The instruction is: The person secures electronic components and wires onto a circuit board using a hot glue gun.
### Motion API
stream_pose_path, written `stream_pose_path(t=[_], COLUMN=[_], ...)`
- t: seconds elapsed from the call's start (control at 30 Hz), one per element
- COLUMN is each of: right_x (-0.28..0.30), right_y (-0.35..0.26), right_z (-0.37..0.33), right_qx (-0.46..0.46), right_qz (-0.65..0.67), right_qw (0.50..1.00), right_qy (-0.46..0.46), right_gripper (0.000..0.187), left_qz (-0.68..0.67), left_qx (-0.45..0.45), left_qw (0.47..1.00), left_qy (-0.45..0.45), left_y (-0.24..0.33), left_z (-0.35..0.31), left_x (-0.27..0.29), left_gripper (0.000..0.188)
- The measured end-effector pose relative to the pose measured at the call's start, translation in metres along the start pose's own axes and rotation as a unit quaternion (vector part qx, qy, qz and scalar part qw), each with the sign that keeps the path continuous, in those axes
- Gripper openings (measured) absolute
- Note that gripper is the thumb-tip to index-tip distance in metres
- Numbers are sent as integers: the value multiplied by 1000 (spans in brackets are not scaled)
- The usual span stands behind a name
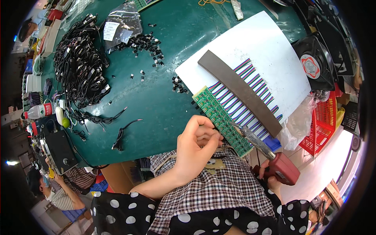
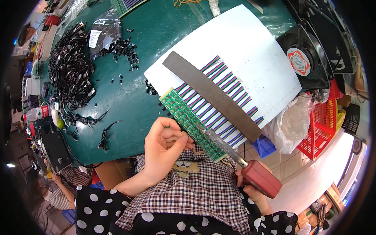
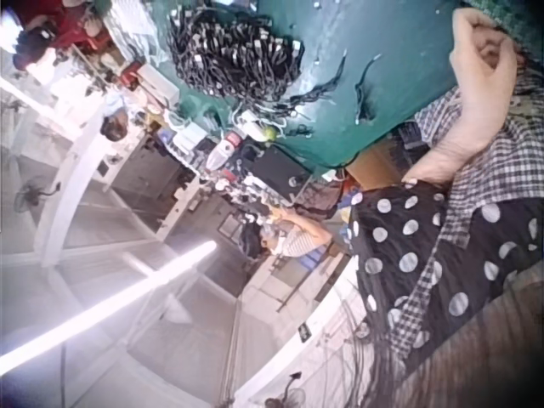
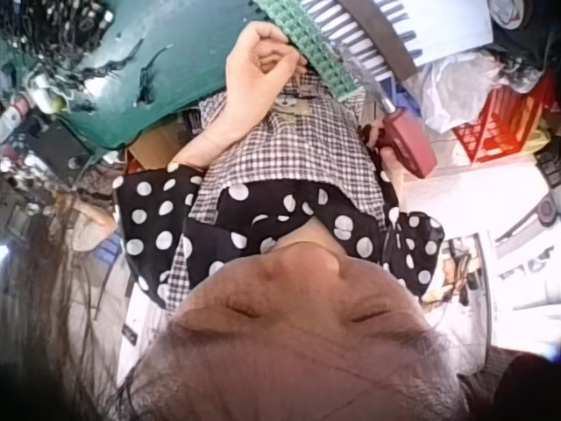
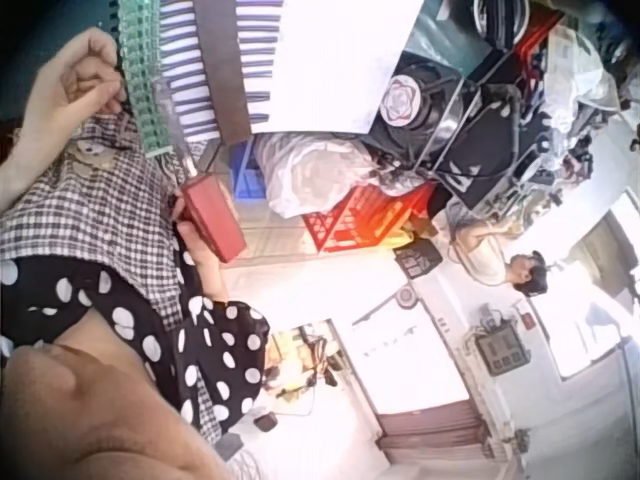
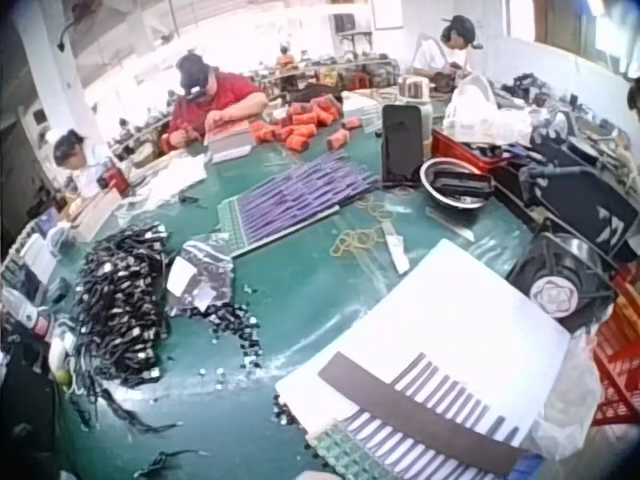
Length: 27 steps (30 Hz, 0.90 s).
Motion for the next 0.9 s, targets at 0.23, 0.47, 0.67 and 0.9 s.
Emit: stream_pose_path(t=[0.23,0.47,0.67,0.9], right_x=[-3,29,39,35], right_y=[-6,12,22,15], right_z=[7,-16,-20,-12], right_qx=[-11,13,28,49], right_qz=[-60,-236,-245,-276], right_qw=[998,970,965,952], right_qy=[-31,-56,-92,-121], right_gripper=[64,65,72,69], left_qz=[32,4,53,53], left_qx=[-7,-7,1,0], left_qw=[999,1000,999,999], left_qy=[39,30,0,4], left_y=[-2,0,1,1], left_z=[7,7,8,7], left_x=[-1,-1,3,2], left_gripper=[23,24,25,25])
Point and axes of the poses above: each hand's wrist, its own z-axis towards the middle knuckle, its own x-axis out of the back of the hand, y = z × x, the point moved 2 cm from there along z, towards the middle knuckle, and after that the axes turned 6 degrees about -y, right-handed, at the moved point
